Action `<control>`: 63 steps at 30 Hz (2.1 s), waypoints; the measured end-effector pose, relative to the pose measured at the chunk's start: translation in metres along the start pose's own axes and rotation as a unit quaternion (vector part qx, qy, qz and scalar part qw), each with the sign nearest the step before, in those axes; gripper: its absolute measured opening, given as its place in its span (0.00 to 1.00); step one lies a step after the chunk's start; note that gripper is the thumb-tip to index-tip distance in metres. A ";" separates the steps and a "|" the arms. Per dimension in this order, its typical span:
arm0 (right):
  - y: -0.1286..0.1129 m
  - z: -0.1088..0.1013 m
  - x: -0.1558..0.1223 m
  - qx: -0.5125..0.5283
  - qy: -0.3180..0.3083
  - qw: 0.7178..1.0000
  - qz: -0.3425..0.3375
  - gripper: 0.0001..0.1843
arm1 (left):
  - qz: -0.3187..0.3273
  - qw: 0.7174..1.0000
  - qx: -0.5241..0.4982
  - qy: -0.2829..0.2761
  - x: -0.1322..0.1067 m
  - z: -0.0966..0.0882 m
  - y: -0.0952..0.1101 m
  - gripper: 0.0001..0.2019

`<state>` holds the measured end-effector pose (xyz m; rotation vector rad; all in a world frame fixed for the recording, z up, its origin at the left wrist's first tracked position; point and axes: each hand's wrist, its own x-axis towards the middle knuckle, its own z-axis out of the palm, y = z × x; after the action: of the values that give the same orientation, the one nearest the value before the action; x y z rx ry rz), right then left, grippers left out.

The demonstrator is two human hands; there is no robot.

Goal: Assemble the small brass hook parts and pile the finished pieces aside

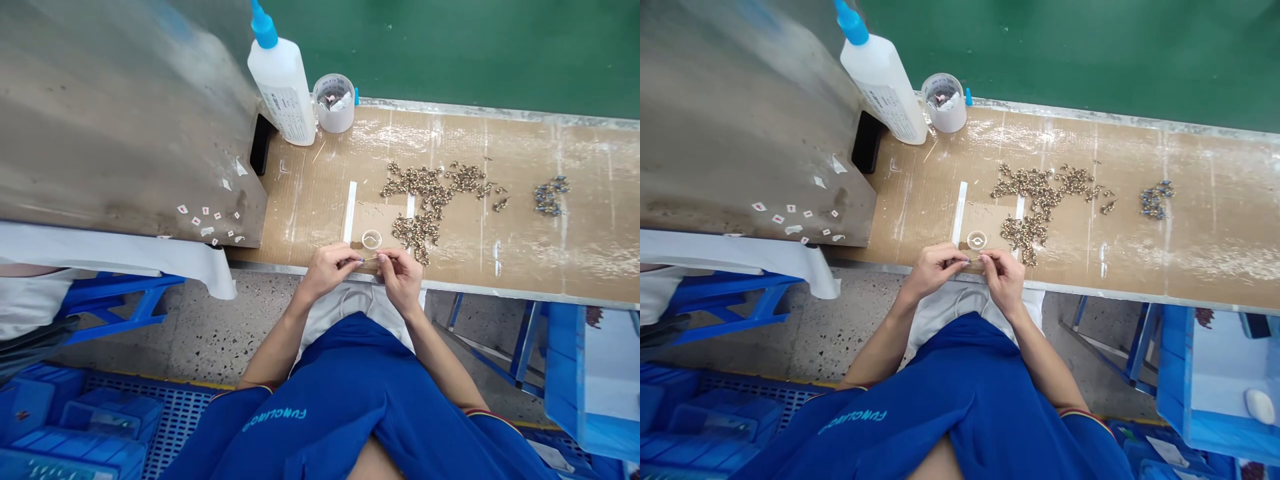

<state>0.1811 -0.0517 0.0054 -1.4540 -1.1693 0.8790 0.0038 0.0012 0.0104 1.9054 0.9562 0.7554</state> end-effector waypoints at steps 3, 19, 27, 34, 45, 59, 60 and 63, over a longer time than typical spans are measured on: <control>-0.002 0.000 0.000 0.006 -0.004 1.000 -0.018 0.16 | 0.004 1.000 0.007 0.004 0.000 0.001 0.000 0.11; -0.004 -0.013 0.009 0.034 0.073 0.995 -0.063 0.12 | 0.051 0.997 -0.019 0.056 0.000 0.002 0.001 0.08; -0.003 -0.010 0.024 -0.012 0.057 0.989 -0.136 0.10 | 0.036 0.993 -0.096 0.056 0.000 0.000 -0.005 0.12; 0.001 -0.005 0.025 -0.081 0.033 0.980 -0.179 0.08 | 0.067 0.975 -0.196 0.085 -0.002 -0.006 -0.013 0.10; 0.003 -0.005 0.024 -0.113 0.010 0.975 -0.192 0.09 | 0.092 0.967 -0.219 0.089 -0.003 -0.007 -0.015 0.05; -0.026 -0.011 0.040 -0.226 -0.043 0.957 -0.175 0.09 | 0.077 0.988 -0.111 0.073 -0.001 -0.007 -0.011 0.08; -0.027 -0.012 0.039 -0.201 -0.034 0.963 -0.175 0.09 | 0.078 0.990 -0.096 0.071 -0.001 -0.006 -0.010 0.08; -0.032 -0.015 0.034 -0.125 -0.010 0.977 -0.172 0.10 | 0.085 0.994 -0.030 0.054 -0.001 -0.003 -0.007 0.08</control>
<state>0.1977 -0.0232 0.0413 -1.3821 -1.5354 0.5212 -0.0013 0.0035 0.0055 1.9263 0.8345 0.9847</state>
